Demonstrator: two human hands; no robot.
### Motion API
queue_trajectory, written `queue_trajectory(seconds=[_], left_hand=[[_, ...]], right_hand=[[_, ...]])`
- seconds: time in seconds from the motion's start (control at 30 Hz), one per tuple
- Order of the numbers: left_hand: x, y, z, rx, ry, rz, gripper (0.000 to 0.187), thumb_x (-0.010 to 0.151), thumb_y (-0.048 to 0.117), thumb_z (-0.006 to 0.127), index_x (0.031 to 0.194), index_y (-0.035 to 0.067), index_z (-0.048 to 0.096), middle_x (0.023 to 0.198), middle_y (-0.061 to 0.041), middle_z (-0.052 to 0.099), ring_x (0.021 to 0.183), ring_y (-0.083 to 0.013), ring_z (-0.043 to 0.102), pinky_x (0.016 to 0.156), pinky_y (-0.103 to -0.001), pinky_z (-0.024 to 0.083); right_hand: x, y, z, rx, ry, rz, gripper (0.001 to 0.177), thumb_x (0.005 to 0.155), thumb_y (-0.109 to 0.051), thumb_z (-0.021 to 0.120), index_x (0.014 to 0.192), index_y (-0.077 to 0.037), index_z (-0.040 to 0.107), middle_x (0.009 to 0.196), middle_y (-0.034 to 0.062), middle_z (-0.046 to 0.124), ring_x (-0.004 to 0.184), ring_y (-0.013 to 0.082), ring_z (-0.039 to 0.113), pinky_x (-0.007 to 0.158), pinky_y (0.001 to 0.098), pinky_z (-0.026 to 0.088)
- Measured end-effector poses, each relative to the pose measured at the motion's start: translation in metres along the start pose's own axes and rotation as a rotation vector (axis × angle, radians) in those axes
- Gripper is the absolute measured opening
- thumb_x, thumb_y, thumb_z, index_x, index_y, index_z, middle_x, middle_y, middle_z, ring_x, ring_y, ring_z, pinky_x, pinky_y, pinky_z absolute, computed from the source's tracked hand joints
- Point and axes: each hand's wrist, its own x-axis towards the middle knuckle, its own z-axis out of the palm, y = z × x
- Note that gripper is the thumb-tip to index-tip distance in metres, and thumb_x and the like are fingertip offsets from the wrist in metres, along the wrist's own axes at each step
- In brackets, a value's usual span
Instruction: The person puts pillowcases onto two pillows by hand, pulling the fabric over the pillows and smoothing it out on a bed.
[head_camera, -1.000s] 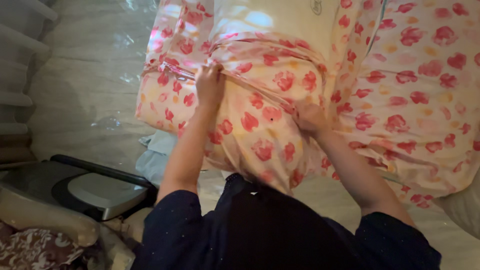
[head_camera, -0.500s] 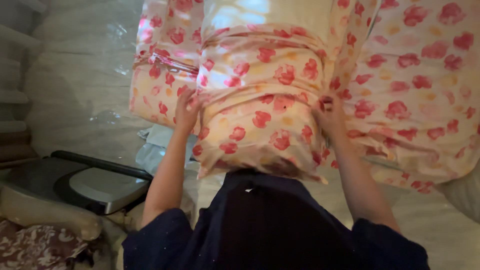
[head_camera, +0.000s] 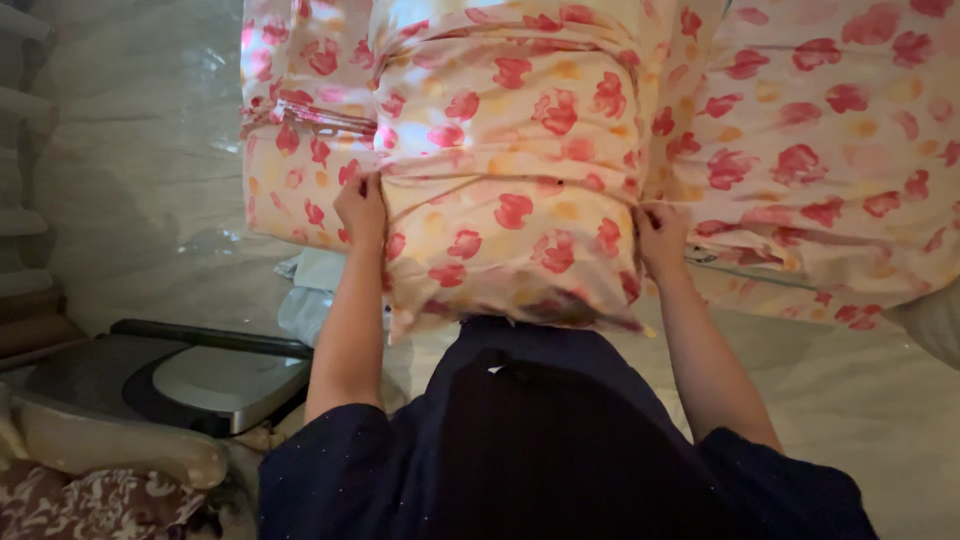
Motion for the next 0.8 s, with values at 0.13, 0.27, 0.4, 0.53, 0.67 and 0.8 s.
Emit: queue_trajectory(seconds=[0.13,0.27,0.4,0.53,0.67,0.8], left_hand=[[0.059,-0.003,0.023,-0.067,0.095,-0.060,0.018,0.098,0.021,0.068,0.094,0.003,0.073,0.081,-0.017,0.073,0.070,-0.0285,0.070,0.068,-0.040,0.054],[0.084,-0.025,0.035,-0.176,-0.067,0.030,0.022,0.099,0.023,0.071,0.098,0.001,0.071,0.080,-0.017,0.071,0.068,-0.0280,0.065,0.065,-0.040,0.052],[0.035,-0.046,0.023,-0.114,-0.300,-0.034,0.026,0.099,0.029,0.069,0.103,0.003,0.072,0.088,-0.013,0.071,0.076,-0.0254,0.068,0.066,-0.038,0.053],[0.010,-0.044,0.021,0.067,-0.191,0.011,0.021,0.099,0.025,0.065,0.101,0.005,0.072,0.086,-0.015,0.072,0.078,-0.0334,0.070,0.070,-0.042,0.053],[0.083,-0.024,0.033,0.092,0.095,0.106,0.021,0.103,0.024,0.069,0.104,0.003,0.069,0.085,-0.018,0.073,0.077,-0.0358,0.069,0.067,-0.044,0.052],[0.088,-0.013,0.045,-0.238,-0.003,0.032,0.019,0.104,0.021,0.072,0.106,0.002,0.073,0.085,-0.010,0.074,0.079,-0.0228,0.070,0.074,-0.036,0.056]], right_hand=[[-0.015,0.000,0.021,0.201,-0.059,0.203,0.016,0.101,-0.017,0.064,0.106,-0.003,0.071,0.086,0.0050,0.071,0.072,0.0112,0.065,0.066,0.0296,0.053],[0.008,0.004,0.040,-0.150,0.002,-0.034,0.017,0.097,-0.012,0.065,0.111,-0.003,0.070,0.084,0.0125,0.068,0.070,0.0229,0.064,0.064,0.0399,0.052],[0.131,-0.030,0.037,-0.244,0.274,-0.270,0.012,0.103,-0.012,0.066,0.109,-0.002,0.069,0.092,0.0188,0.071,0.082,0.0344,0.068,0.071,0.0447,0.053],[0.168,-0.047,0.048,0.008,0.136,-0.188,0.014,0.107,-0.014,0.059,0.106,-0.002,0.066,0.093,0.0187,0.068,0.084,0.0317,0.070,0.078,0.0402,0.055],[0.090,-0.011,0.047,-0.207,0.029,-0.517,0.020,0.100,-0.004,0.062,0.118,0.002,0.069,0.109,0.0234,0.069,0.099,0.0380,0.065,0.086,0.0441,0.052],[0.063,0.001,0.034,-0.211,-0.046,-0.409,0.021,0.094,-0.003,0.062,0.114,-0.001,0.068,0.102,0.0186,0.069,0.093,0.0320,0.065,0.083,0.0429,0.052]])
